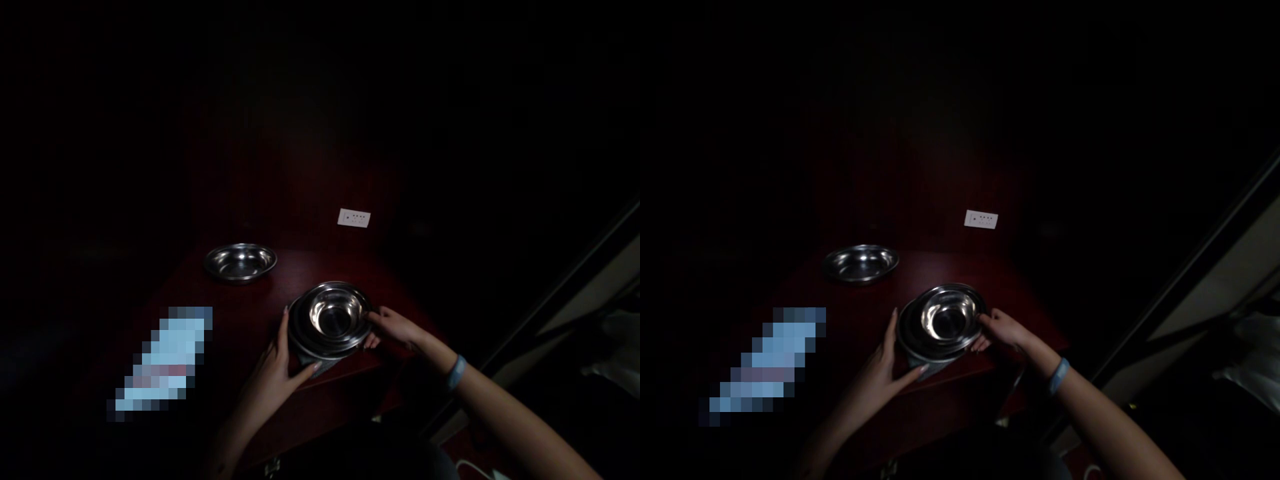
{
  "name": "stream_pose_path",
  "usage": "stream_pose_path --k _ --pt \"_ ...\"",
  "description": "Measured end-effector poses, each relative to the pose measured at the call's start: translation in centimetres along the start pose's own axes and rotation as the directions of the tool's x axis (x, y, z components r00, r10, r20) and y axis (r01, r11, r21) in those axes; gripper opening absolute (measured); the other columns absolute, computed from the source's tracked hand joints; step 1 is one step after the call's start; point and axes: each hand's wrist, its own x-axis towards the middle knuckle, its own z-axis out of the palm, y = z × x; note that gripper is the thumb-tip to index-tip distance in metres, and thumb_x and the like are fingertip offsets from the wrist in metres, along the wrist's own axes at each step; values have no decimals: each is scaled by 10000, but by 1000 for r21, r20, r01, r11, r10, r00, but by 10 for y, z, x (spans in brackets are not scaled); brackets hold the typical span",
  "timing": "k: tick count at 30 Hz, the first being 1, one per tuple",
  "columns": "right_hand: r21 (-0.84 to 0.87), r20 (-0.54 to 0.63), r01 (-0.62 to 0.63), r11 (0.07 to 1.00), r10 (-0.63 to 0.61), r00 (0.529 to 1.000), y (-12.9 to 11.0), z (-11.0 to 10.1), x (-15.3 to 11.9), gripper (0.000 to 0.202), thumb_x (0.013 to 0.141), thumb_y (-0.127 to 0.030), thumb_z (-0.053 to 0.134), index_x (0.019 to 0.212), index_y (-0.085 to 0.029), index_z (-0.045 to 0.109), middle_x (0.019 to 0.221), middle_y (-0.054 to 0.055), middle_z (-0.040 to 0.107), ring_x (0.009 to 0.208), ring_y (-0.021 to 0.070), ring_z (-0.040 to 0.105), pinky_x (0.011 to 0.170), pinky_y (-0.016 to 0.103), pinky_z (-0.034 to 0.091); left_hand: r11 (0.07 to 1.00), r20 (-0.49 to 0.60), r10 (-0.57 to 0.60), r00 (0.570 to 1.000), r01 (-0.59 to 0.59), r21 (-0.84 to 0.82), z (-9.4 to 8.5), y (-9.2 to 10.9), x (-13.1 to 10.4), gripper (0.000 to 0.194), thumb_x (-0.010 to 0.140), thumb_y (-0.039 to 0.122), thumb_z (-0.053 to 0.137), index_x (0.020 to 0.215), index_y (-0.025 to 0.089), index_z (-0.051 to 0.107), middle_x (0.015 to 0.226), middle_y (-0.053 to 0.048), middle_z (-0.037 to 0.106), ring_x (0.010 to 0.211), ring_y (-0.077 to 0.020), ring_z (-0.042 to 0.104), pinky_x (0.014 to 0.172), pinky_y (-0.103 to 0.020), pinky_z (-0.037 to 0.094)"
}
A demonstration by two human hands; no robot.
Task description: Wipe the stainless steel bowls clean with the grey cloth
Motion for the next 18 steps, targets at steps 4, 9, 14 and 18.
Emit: stream_pose_path --k 4,9,14,18 --pt "-102 325 -72 992 102 940 -10 -3 -1 547 988 -409 361 628 -150 681 665 91 721 511 137 605 568 249 537 999 10 -18 1000 17 48 0 -1 0 1107 824 484 671 1585 256 -99 1562 -182 386 1389 -345 455 1071 -527 479" --pt "-189 338 -78 979 140 931 -7 -6 3 518 971 -410 446 539 -173 606 486 18 590 377 82 428 400 197 366 996 47 -50 998 46 76 -1 -2 -2 1080 849 476 639 1583 199 -105 1533 -226 414 1374 -351 471 1065 -518 478" --pt "-254 266 -147 956 215 940 -4 -9 8 459 863 -511 659 534 -195 607 417 9 539 368 97 406 399 223 358 994 73 -76 994 70 79 -2 -1 -1 1086 841 479 634 1581 194 -108 1541 -227 401 1382 -351 461 1067 -521 468" --pt "-282 257 -223 933 297 919 -4 -7 9 505 894 -588 571 579 -199 638 517 70 638 451 147 555 469 254 467 995 80 -85 993 80 63 -3 1 -1 1091 837 473 629 1579 172 -111 1561 -236 362 1409 -352 423 1085 -526 451"
